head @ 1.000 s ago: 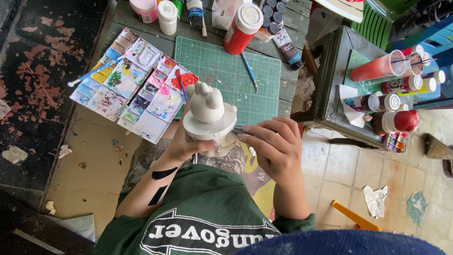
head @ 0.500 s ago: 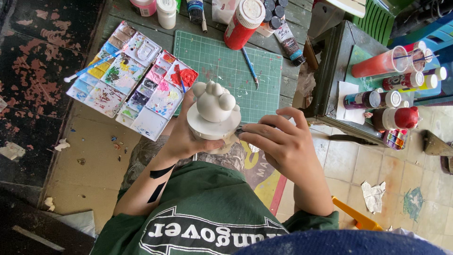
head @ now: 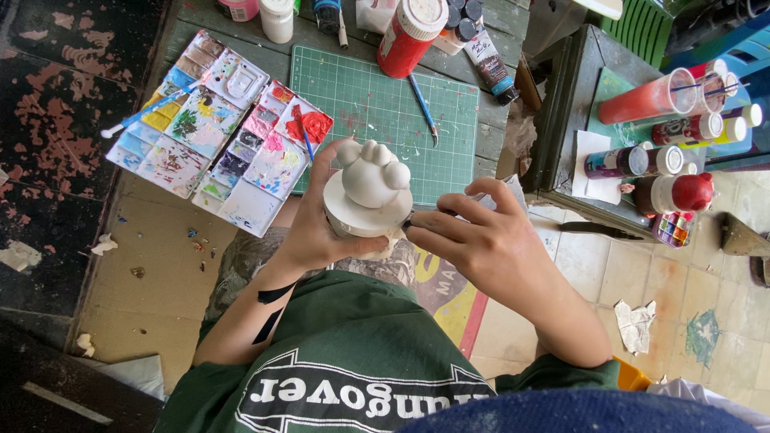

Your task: The person sits at a workbench holding a white plaster figurine and paints it with red paint using a brush. They rotate the figurine to reach different sides, dip the brush in red paint on a palette, and paint the base and body sections of the figurine.

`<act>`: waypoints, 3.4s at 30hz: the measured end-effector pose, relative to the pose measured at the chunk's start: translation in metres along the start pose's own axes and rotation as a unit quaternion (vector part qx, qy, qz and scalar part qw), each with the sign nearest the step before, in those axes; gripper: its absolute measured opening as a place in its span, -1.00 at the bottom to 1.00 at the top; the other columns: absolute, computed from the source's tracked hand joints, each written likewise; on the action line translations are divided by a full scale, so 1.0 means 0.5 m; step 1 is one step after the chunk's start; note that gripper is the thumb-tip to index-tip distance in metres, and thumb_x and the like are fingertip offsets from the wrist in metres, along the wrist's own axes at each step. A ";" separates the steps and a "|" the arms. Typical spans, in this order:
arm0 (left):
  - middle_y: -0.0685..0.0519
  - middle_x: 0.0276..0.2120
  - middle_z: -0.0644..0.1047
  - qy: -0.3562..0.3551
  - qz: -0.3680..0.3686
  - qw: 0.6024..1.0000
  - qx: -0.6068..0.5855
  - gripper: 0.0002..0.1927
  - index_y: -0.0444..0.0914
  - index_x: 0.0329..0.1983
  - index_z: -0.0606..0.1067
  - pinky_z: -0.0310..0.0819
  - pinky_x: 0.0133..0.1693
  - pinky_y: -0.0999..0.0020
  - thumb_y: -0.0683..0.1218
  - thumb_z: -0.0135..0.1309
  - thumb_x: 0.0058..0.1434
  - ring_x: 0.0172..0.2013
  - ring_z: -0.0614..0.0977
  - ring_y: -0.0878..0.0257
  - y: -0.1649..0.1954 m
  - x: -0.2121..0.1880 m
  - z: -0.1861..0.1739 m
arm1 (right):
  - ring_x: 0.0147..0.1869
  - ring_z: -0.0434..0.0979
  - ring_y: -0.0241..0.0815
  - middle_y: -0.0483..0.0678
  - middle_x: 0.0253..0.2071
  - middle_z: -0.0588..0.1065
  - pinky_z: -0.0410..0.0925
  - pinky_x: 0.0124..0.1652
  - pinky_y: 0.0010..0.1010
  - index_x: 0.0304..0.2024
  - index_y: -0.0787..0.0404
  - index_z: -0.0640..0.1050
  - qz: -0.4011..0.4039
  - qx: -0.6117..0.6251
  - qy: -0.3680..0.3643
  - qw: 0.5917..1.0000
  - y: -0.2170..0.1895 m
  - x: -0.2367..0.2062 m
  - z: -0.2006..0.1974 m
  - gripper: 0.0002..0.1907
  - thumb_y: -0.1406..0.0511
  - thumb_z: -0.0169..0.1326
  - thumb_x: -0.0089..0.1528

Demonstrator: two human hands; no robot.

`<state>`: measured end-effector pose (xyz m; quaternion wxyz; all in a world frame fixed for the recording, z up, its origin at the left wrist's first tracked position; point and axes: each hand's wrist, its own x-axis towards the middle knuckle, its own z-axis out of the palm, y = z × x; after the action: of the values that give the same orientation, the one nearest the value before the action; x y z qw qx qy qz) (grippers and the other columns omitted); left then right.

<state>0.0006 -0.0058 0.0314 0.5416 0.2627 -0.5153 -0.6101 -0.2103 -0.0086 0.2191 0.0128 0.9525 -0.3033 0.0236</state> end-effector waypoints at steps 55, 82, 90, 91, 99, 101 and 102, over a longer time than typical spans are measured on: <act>-0.07 0.24 0.36 0.037 -0.105 0.985 -0.133 -0.02 -0.26 0.50 0.04 0.34 0.28 0.18 0.04 0.29 0.11 0.26 0.43 0.14 -0.032 -0.017 0.007 | -0.17 0.57 -0.15 -0.15 -0.11 0.62 0.35 -0.19 -0.34 -0.14 0.13 0.66 0.078 0.108 0.231 0.964 -0.012 -0.031 0.105 -0.70 0.47 0.29 0.08; -0.10 0.25 0.36 0.046 -0.092 0.990 -0.100 0.01 -0.29 0.49 -0.03 0.43 0.24 0.20 -0.01 0.34 0.15 0.27 0.46 0.14 -0.032 -0.016 0.014 | -0.07 0.55 -0.17 -0.21 -0.02 0.63 0.27 -0.10 -0.29 -0.11 0.12 0.55 0.060 -0.015 0.205 0.977 -0.015 -0.034 0.107 -0.77 0.38 0.20 0.17; -0.12 0.25 0.36 0.041 -0.092 0.991 -0.082 -0.01 -0.29 0.45 -0.01 0.46 0.25 0.18 0.01 0.36 0.15 0.27 0.47 0.13 -0.015 -0.012 0.011 | -0.09 0.56 -0.13 -0.19 -0.04 0.63 0.28 -0.12 -0.28 -0.16 0.10 0.51 0.055 0.000 0.249 0.967 -0.005 -0.039 0.145 -0.76 0.42 0.20 0.14; -0.13 0.25 0.36 0.045 -0.084 0.994 -0.060 0.00 -0.28 0.45 -0.02 0.46 0.25 0.19 0.02 0.36 0.15 0.27 0.47 0.13 -0.012 -0.012 0.012 | -0.10 0.56 -0.13 -0.19 -0.05 0.63 0.28 -0.13 -0.28 -0.16 0.10 0.51 0.060 0.007 0.254 0.965 -0.004 -0.041 0.148 -0.76 0.43 0.21 0.14; -0.16 0.26 0.34 0.063 -0.051 0.996 -0.032 0.04 -0.28 0.45 -0.07 0.49 0.24 0.20 0.02 0.38 0.15 0.27 0.48 0.12 0.004 -0.011 0.042 | -0.14 0.57 -0.13 -0.14 -0.15 0.66 0.31 -0.15 -0.29 -0.22 0.16 0.46 0.110 0.076 0.303 0.944 0.003 -0.054 0.176 -0.75 0.56 0.17 0.16; -0.16 0.23 0.38 0.087 -0.057 0.994 0.041 0.08 -0.28 0.46 -0.06 0.49 0.20 0.21 0.01 0.40 0.07 0.22 0.52 0.12 -0.004 -0.010 0.044 | -0.16 0.54 -0.13 -0.09 -0.18 0.64 0.35 -0.18 -0.34 -0.25 0.16 0.43 0.102 0.179 0.334 0.920 -0.007 -0.068 0.175 -0.77 0.57 0.11 0.20; -0.15 0.22 0.40 0.100 -0.059 0.990 0.078 0.10 -0.28 0.46 -0.05 0.50 0.17 0.21 0.01 0.41 0.04 0.20 0.54 0.11 -0.011 -0.007 0.040 | -0.16 0.52 -0.13 -0.07 -0.20 0.64 0.38 -0.19 -0.36 -0.26 0.16 0.42 0.096 0.229 0.348 0.904 -0.010 -0.075 0.172 -0.77 0.58 0.07 0.21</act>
<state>-0.0182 0.0036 0.0325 0.5312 0.3935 -0.4883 -0.5697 -0.2348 0.0136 0.1310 -0.1033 0.8267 -0.3555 0.4238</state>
